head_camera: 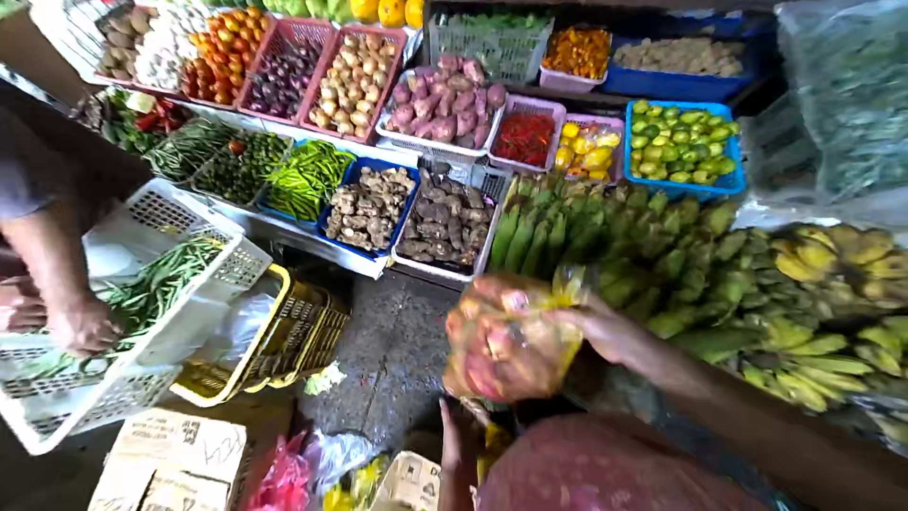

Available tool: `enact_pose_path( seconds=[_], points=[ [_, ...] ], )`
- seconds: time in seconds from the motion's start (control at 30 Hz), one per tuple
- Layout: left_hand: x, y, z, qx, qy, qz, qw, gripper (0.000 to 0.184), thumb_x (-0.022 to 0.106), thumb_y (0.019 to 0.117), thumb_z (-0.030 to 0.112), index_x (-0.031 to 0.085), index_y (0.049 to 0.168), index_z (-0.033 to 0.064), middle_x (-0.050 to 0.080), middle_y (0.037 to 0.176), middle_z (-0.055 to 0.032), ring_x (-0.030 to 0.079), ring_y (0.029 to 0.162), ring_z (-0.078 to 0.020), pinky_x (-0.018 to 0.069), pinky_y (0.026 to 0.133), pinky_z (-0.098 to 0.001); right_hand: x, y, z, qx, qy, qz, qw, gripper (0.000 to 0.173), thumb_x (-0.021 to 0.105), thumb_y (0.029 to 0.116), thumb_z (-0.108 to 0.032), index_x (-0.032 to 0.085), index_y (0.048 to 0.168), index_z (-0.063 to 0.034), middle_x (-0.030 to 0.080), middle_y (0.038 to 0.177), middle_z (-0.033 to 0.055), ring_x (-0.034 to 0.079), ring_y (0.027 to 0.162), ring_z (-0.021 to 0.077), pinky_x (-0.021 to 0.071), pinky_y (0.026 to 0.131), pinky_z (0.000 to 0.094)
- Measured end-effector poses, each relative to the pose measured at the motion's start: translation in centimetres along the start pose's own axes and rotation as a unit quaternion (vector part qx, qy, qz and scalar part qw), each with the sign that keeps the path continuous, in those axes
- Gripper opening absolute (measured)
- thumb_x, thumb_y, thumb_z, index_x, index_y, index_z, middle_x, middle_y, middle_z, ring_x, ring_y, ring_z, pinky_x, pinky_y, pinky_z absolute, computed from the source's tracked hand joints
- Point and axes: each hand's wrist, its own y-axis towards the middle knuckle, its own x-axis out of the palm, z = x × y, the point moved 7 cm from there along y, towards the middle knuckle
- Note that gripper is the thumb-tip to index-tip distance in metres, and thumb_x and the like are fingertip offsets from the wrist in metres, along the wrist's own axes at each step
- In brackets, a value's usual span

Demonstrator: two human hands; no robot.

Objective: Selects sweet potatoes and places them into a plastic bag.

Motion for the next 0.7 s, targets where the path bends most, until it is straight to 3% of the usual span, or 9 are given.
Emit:
enact_pose_path(
  seconds=[0.07, 0.1, 0.17, 0.23, 0.33, 0.43, 0.5, 0.6, 0.7],
  points=[
    [3.8, 1.0, 6.3, 0.009, -0.073, -0.022, 0.997, 0.106, 0.001, 0.0867, 0.089, 0.028, 0.158, 0.0159, 0.060, 0.136, -0.0219, 0.067, 0.103, -0.0354, 0.0568, 0.075, -0.0546, 1.0, 1.4, -4.2, -0.034, 0.070, -0.008, 0.997, 0.034, 0.065, 0.0921, 0.004, 0.057, 0.125, 0.0012, 0.069, 0.106, 0.0079, 0.069, 0.095, 0.0106, 0.0594, 0.084, 0.0289],
    [5.3, 1.3, 9.9, 0.031, -0.112, -0.043, 0.992, 0.110, 0.002, 0.0831, 0.093, 0.032, 0.156, 0.0163, 0.062, 0.132, -0.0215, 0.067, 0.103, -0.0364, 0.0575, 0.073, -0.0560, 1.4, 2.2, -5.8, -0.042, 0.095, -0.017, 0.994, 0.033, 0.065, 0.0913, 0.005, 0.057, 0.123, 0.0005, 0.070, 0.104, 0.0072, 0.070, 0.093, 0.0109, 0.0601, 0.082, 0.0290],
    [7.5, 2.2, 16.9, 0.089, -0.135, -0.069, 0.984, 0.105, 0.007, 0.0853, 0.091, 0.046, 0.144, 0.0135, 0.071, 0.116, -0.0177, 0.073, 0.095, -0.0325, 0.0614, 0.069, -0.0508, 2.7, 3.9, -8.0, -0.050, 0.119, -0.041, 0.991, 0.033, 0.065, 0.0914, 0.004, 0.056, 0.122, -0.0006, 0.070, 0.102, 0.0063, 0.070, 0.091, 0.0108, 0.0608, 0.082, 0.0286],
    [9.2, 3.3, 21.8, 0.122, -0.125, -0.087, 0.981, 0.092, 0.007, 0.0923, 0.084, 0.050, 0.141, 0.0179, 0.072, 0.116, -0.0117, 0.071, 0.101, -0.0277, 0.0611, 0.077, -0.0500, 3.8, 5.9, -9.1, -0.053, 0.119, -0.063, 0.989, 0.034, 0.066, 0.0910, 0.002, 0.056, 0.123, -0.0002, 0.070, 0.103, 0.0050, 0.069, 0.092, 0.0092, 0.0599, 0.082, 0.0273],
    [11.7, 5.3, 26.6, 0.125, -0.106, -0.073, 0.984, 0.089, 0.005, 0.0946, 0.081, 0.054, 0.136, 0.0180, 0.073, 0.111, -0.0111, 0.072, 0.098, -0.0282, 0.0611, 0.076, -0.0517, 4.0, 9.8, -10.9, -0.020, 0.124, -0.061, 0.990, 0.042, 0.068, 0.0924, 0.000, 0.053, 0.131, 0.0016, 0.066, 0.111, 0.0100, 0.067, 0.097, 0.0117, 0.0580, 0.085, 0.0289],
    [13.8, 8.3, 29.8, 0.089, -0.072, -0.039, 0.993, 0.093, 0.005, 0.0917, 0.084, 0.052, 0.138, 0.0187, 0.071, 0.116, -0.0139, 0.070, 0.101, -0.0323, 0.0590, 0.075, -0.0559, 3.5, 14.2, -12.4, 0.021, 0.147, -0.053, 0.987, 0.054, 0.065, 0.0957, -0.002, 0.043, 0.145, -0.0001, 0.059, 0.129, 0.0166, 0.063, 0.112, 0.0185, 0.0546, 0.094, 0.0347],
    [14.9, 10.4, 31.8, 0.068, -0.036, -0.017, 0.997, 0.091, 0.006, 0.0934, 0.082, 0.050, 0.141, 0.0174, 0.070, 0.118, -0.0161, 0.069, 0.102, -0.0338, 0.0572, 0.075, -0.0574, 3.8, 17.2, -12.6, 0.037, 0.176, -0.045, 0.983, 0.054, 0.064, 0.0977, -0.004, 0.041, 0.147, -0.0018, 0.059, 0.130, 0.0169, 0.063, 0.111, 0.0205, 0.0559, 0.092, 0.0372],
    [17.0, 14.3, 35.1, 0.070, 0.037, -0.022, 0.997, 0.082, 0.009, 0.0990, 0.074, 0.053, 0.138, 0.0168, 0.071, 0.114, -0.0144, 0.069, 0.100, -0.0311, 0.0583, 0.075, -0.0551, 4.2, 21.9, -12.9, 0.050, 0.209, -0.029, 0.976, 0.034, 0.062, 0.0987, -0.007, 0.054, 0.131, 0.0004, 0.067, 0.109, 0.0140, 0.069, 0.093, 0.0196, 0.0594, 0.078, 0.0363],
    [17.5, 18.6, 37.8, 0.036, 0.110, 0.022, 0.993, 0.078, 0.014, 0.1030, 0.070, 0.054, 0.137, 0.0121, 0.068, 0.115, -0.0175, 0.066, 0.098, -0.0312, 0.0545, 0.076, -0.0536, 4.9, 25.6, -13.0, 0.076, 0.243, -0.009, 0.967, 0.020, 0.057, 0.1011, -0.006, 0.059, 0.119, 0.0030, 0.066, 0.101, 0.0136, 0.067, 0.088, 0.0199, 0.0574, 0.075, 0.0365]
  ],
)
